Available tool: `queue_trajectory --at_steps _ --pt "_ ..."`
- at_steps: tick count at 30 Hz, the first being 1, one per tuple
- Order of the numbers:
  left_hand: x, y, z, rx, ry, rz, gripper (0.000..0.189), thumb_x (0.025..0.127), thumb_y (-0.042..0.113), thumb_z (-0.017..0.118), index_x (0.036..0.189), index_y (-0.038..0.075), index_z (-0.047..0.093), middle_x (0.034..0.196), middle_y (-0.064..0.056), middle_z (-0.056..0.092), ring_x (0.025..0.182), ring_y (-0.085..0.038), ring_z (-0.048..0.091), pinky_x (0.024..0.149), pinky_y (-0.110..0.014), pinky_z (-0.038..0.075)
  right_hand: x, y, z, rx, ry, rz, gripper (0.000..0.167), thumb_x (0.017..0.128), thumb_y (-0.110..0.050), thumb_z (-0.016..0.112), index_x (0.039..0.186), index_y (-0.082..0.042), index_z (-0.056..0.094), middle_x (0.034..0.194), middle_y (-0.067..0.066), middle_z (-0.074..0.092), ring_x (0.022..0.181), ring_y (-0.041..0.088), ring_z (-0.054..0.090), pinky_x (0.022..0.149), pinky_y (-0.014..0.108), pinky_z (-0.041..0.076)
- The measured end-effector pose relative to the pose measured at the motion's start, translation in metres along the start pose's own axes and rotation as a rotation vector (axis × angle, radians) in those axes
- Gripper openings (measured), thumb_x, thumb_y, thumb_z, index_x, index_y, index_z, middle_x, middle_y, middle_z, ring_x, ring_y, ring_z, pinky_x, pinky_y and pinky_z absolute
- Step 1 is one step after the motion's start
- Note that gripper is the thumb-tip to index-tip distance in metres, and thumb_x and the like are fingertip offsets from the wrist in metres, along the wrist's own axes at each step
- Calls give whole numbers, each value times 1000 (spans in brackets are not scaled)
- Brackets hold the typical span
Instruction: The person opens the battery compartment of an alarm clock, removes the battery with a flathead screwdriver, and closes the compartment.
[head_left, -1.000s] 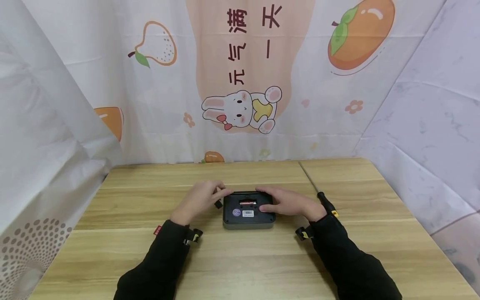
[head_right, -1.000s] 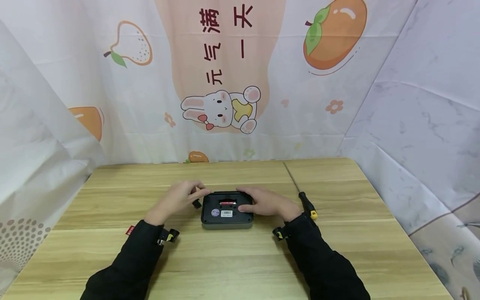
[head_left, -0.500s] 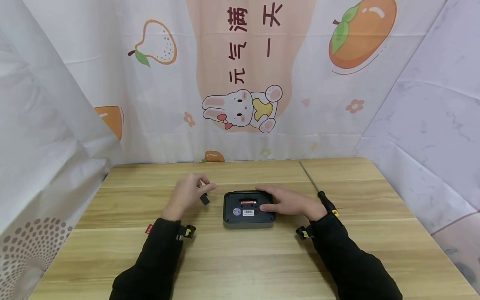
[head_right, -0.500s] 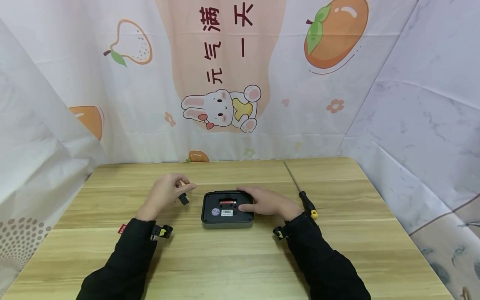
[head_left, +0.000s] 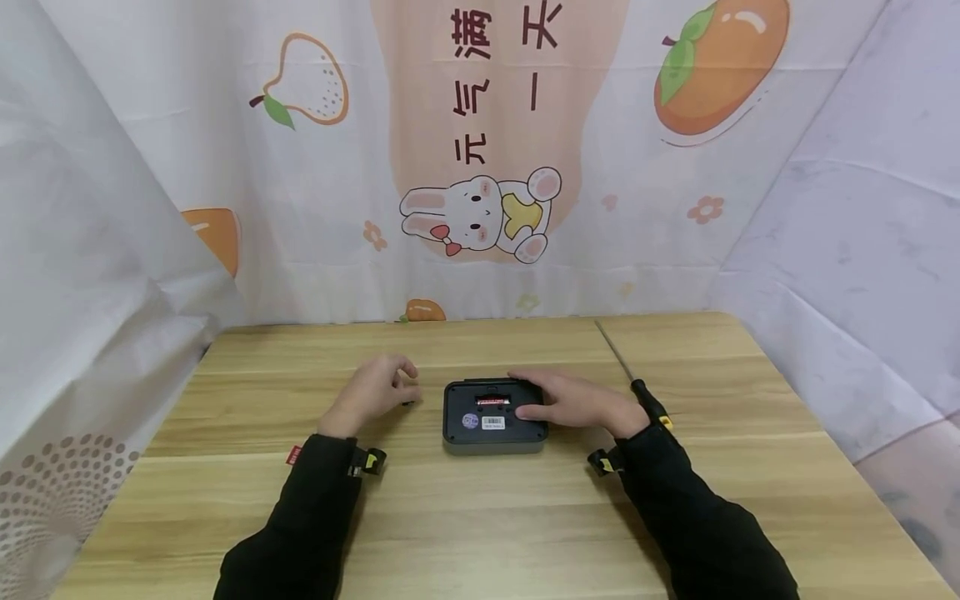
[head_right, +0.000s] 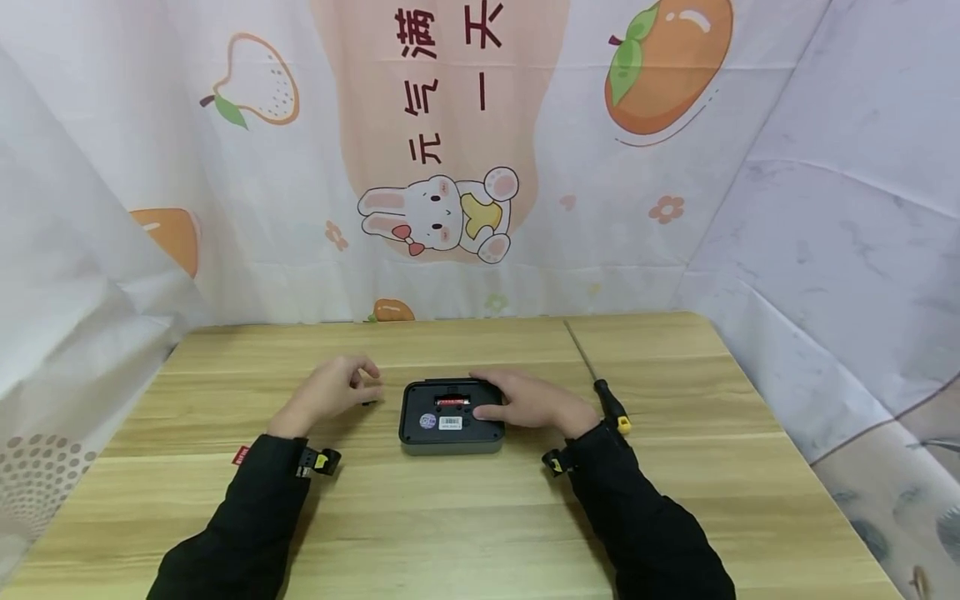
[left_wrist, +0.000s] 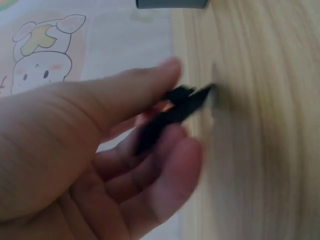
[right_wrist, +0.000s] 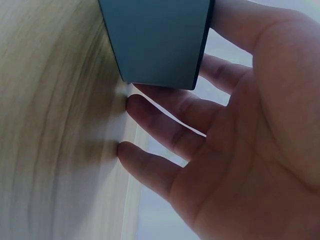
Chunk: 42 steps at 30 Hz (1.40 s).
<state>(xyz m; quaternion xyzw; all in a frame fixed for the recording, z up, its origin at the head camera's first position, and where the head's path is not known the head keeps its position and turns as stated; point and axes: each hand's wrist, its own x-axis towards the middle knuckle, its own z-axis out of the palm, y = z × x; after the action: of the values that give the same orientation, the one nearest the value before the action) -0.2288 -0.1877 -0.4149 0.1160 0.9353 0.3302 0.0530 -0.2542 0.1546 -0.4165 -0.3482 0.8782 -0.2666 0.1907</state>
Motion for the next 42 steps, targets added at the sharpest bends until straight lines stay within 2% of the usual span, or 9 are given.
queue_trajectory --at_steps 4,6,11,14,20,30,36,42 --pt "0 -2 0 -2 -89 9 28 88 12 80 111 -1 69 70 -2 60 62 -15 53 59 -31 43 1 -1 0 -4 -1 -3 72 100 -43 64 157 -8 37 155 13 43 141 28 43 113 48 35" --pt "0 -2 0 14 -114 13 30 87 14 81 112 0 69 78 -3 63 69 -16 56 66 -34 47 0 -1 0 -2 -3 0 71 100 -41 64 157 -7 37 155 13 43 141 28 43 113 48 35" --pt "1 -1 1 61 -125 7 34 86 7 81 117 2 68 104 -13 69 99 -28 65 87 -44 52 -2 1 0 9 -6 8 72 100 -42 64 157 -7 36 156 13 42 142 29 41 114 48 34" --pt "-1 -2 2 84 -116 -5 34 88 3 78 120 2 68 112 -17 68 108 -33 64 90 -47 52 -3 2 1 12 -10 11 73 100 -43 64 158 -8 36 157 12 40 144 29 39 114 47 33" --pt "-5 -6 2 118 -82 -35 23 90 4 75 112 2 69 110 -16 68 106 -32 63 90 -47 51 -4 0 3 10 -12 18 73 100 -44 63 158 -10 36 158 11 40 143 28 39 114 47 33" --pt "-10 -13 3 163 -54 -20 23 90 8 76 111 2 70 106 -11 66 101 -28 60 91 -48 49 -1 -1 5 27 -29 10 73 100 -42 64 157 -8 36 156 13 42 142 28 41 113 46 35" --pt "-7 -19 4 161 -98 52 21 94 8 72 114 2 70 111 -13 65 108 -32 57 94 -50 47 -1 0 2 15 -31 15 72 100 -40 65 157 -7 36 155 13 42 140 27 43 112 46 36" --pt "2 -24 -10 87 -183 66 26 94 13 74 116 1 66 117 -17 57 111 -33 53 96 -50 44 0 -1 -4 27 -30 12 74 100 -43 64 158 -7 35 156 13 41 141 28 42 113 47 35"
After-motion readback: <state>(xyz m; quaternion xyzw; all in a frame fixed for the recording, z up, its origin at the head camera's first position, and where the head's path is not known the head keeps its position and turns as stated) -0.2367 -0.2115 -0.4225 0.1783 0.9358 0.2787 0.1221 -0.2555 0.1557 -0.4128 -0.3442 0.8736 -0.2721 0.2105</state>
